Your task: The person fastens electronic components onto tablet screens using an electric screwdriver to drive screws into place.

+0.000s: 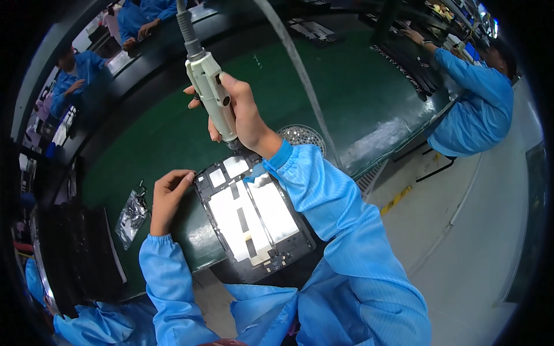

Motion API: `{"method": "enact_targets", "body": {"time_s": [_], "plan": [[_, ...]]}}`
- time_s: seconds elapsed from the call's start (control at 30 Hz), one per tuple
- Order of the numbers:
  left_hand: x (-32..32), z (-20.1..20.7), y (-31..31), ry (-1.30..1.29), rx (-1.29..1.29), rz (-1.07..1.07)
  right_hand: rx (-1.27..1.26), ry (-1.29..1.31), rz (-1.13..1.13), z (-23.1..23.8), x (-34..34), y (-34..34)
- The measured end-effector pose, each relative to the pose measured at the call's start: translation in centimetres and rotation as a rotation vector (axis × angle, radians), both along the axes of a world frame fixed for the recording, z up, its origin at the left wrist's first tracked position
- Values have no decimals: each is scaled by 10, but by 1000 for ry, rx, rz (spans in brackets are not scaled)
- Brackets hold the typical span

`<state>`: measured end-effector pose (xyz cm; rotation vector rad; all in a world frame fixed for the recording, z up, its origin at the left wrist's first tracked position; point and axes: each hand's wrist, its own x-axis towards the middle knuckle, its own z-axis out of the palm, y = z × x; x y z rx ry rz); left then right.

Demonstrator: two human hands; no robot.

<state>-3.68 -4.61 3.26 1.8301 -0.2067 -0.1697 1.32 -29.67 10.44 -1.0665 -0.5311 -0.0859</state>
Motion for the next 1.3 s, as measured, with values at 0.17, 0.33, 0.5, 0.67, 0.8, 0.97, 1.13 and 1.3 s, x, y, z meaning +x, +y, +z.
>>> {"method": "enact_targets", "body": {"time_s": [0.17, 0.33, 0.5, 0.67, 0.8, 0.97, 1.13, 1.3], "plan": [[1, 1, 0, -29, 26, 3, -61, -45, -27, -7, 0, -2], [3, 1, -1, -25, 62, 12, -1, -18, -73, -3, -3, 1], [0, 2, -1, -18, 47, 19, -79, -16, -26, -8, -1, -2], [0, 1, 0, -22, 24, -7, -75, 11, -72, -3, -7, 3], [4, -3, 2, -33, 21, -54, -112, -7, -20, -12, -1, 6], [11, -6, 12, -138, 82, -79, -183, -84, -64, 0, -3, 26], [14, -9, 15, -39, -19, -83, -181, -24, -5, 5, -17, 68], [17, -14, 17, 16, -49, -66, -178, -46, 64, -13, -17, 96]]}}
